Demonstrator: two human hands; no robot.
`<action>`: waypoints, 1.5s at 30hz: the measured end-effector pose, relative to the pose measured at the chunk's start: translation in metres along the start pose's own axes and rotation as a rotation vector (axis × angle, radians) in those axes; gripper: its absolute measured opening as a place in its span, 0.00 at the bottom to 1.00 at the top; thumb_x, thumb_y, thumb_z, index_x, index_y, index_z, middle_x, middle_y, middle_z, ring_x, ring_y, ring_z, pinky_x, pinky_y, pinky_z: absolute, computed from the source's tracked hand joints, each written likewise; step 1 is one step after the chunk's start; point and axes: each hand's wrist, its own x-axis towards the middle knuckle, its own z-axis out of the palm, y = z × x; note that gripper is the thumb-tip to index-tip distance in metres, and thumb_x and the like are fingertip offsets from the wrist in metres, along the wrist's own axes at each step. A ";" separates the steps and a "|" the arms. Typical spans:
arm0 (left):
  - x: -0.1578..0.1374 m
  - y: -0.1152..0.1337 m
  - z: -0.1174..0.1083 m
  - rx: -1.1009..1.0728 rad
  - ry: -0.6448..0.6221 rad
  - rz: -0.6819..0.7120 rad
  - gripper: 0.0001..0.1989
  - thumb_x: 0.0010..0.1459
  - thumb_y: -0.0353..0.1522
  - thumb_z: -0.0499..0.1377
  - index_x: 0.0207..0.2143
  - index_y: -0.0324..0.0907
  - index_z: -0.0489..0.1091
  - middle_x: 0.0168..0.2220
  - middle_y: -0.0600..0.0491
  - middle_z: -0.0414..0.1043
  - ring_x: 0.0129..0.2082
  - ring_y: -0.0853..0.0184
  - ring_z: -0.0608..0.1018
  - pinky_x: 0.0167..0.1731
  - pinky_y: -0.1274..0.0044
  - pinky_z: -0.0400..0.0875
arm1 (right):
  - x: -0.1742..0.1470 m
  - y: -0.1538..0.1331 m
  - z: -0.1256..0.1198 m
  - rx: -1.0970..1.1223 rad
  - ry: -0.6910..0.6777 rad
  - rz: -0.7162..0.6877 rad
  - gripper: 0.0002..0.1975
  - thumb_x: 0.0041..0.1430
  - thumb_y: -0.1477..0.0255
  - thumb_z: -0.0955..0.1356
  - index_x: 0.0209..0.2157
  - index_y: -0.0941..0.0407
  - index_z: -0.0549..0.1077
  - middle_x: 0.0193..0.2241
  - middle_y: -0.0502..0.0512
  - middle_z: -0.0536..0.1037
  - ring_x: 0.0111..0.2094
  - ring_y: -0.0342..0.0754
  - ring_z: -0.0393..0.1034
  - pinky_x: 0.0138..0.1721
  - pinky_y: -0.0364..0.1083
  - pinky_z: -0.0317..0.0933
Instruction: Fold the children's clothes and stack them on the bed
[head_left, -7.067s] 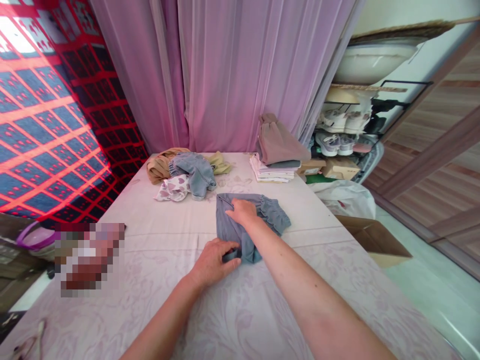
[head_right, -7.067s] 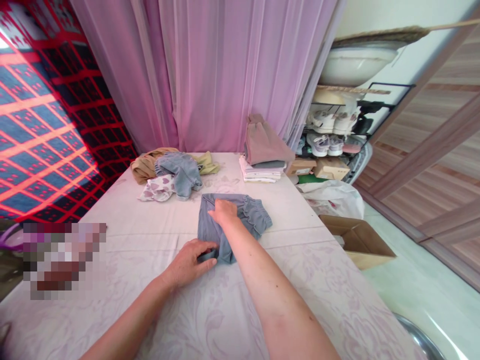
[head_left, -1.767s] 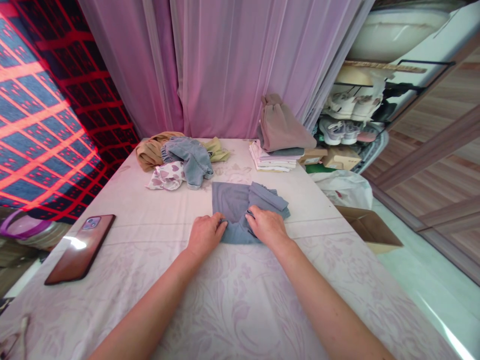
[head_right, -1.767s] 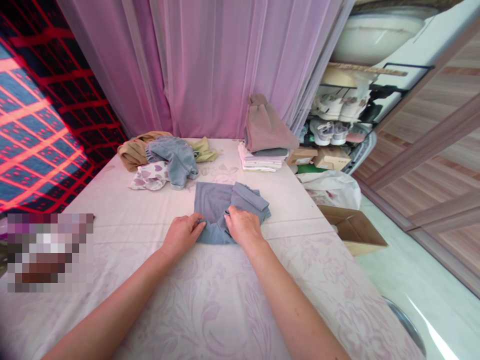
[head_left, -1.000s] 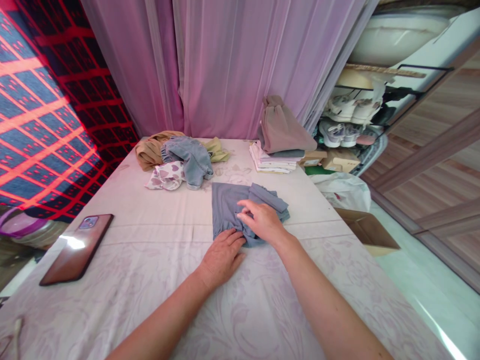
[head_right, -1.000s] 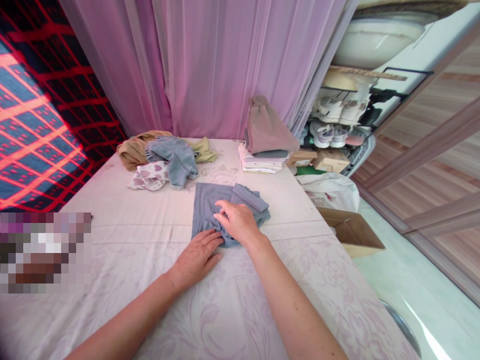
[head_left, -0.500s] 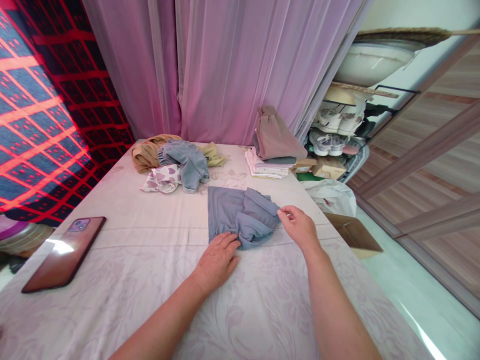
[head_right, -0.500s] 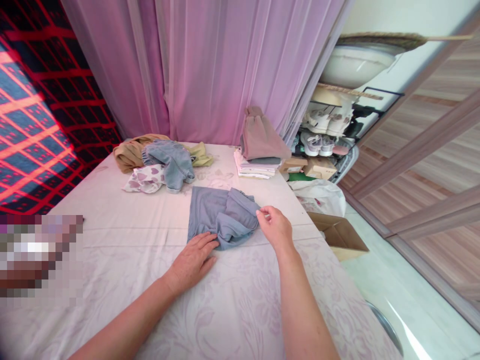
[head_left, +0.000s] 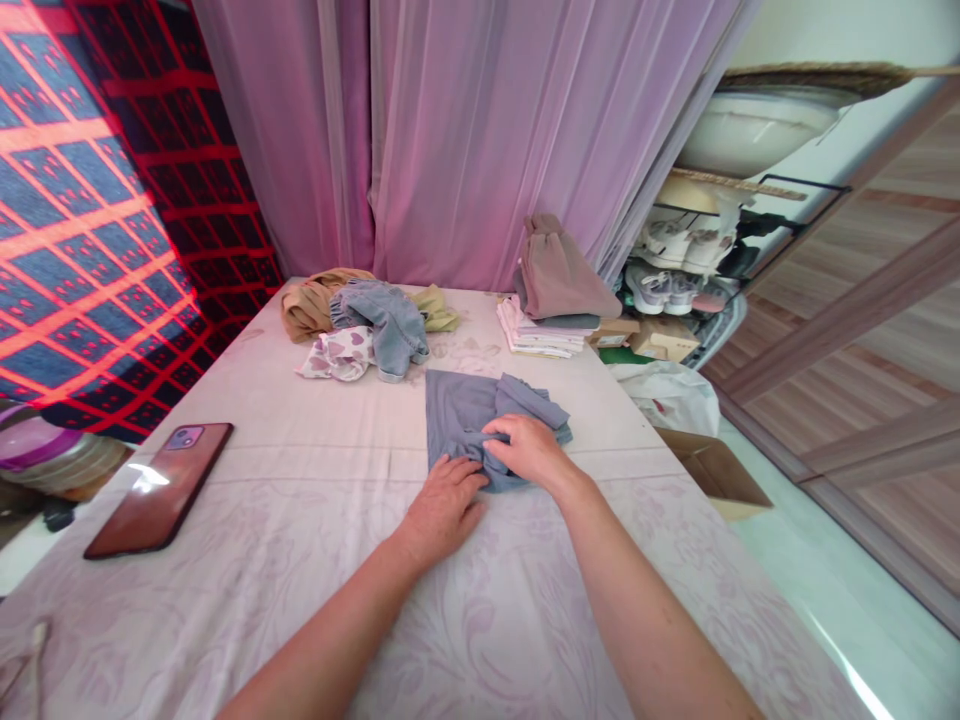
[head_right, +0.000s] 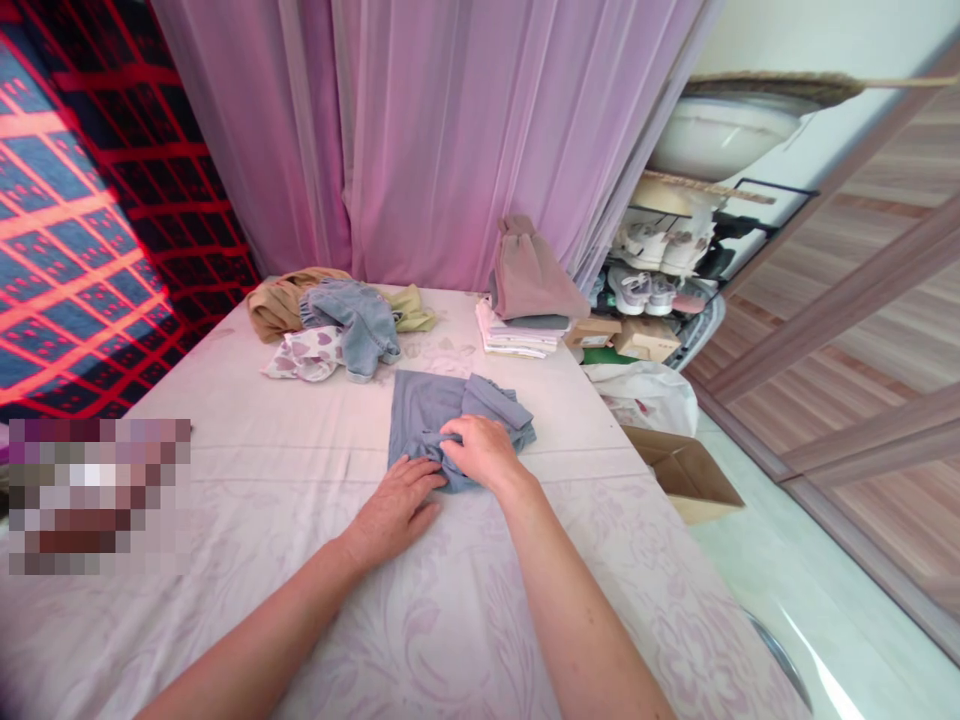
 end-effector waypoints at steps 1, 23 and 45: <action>0.000 -0.003 -0.002 -0.054 0.034 -0.020 0.13 0.56 0.28 0.55 0.44 0.44 0.70 0.52 0.47 0.71 0.55 0.59 0.71 0.59 0.59 0.60 | 0.001 -0.003 -0.001 0.013 -0.011 -0.042 0.13 0.56 0.69 0.66 0.42 0.51 0.78 0.43 0.51 0.80 0.46 0.48 0.72 0.47 0.45 0.61; 0.005 -0.029 -0.025 -0.219 0.252 -0.320 0.06 0.57 0.29 0.52 0.30 0.43 0.67 0.34 0.53 0.69 0.36 0.66 0.73 0.39 0.73 0.69 | -0.004 0.040 -0.036 -0.128 -0.145 -0.054 0.30 0.46 0.75 0.68 0.54 0.49 0.69 0.58 0.55 0.67 0.59 0.54 0.60 0.58 0.53 0.53; -0.001 -0.034 -0.030 -0.463 0.100 -0.224 0.05 0.53 0.31 0.55 0.27 0.41 0.69 0.45 0.47 0.72 0.47 0.63 0.74 0.44 0.73 0.69 | 0.032 0.008 -0.041 0.846 0.528 0.013 0.15 0.50 0.62 0.67 0.37 0.57 0.76 0.30 0.51 0.78 0.30 0.45 0.71 0.35 0.45 0.65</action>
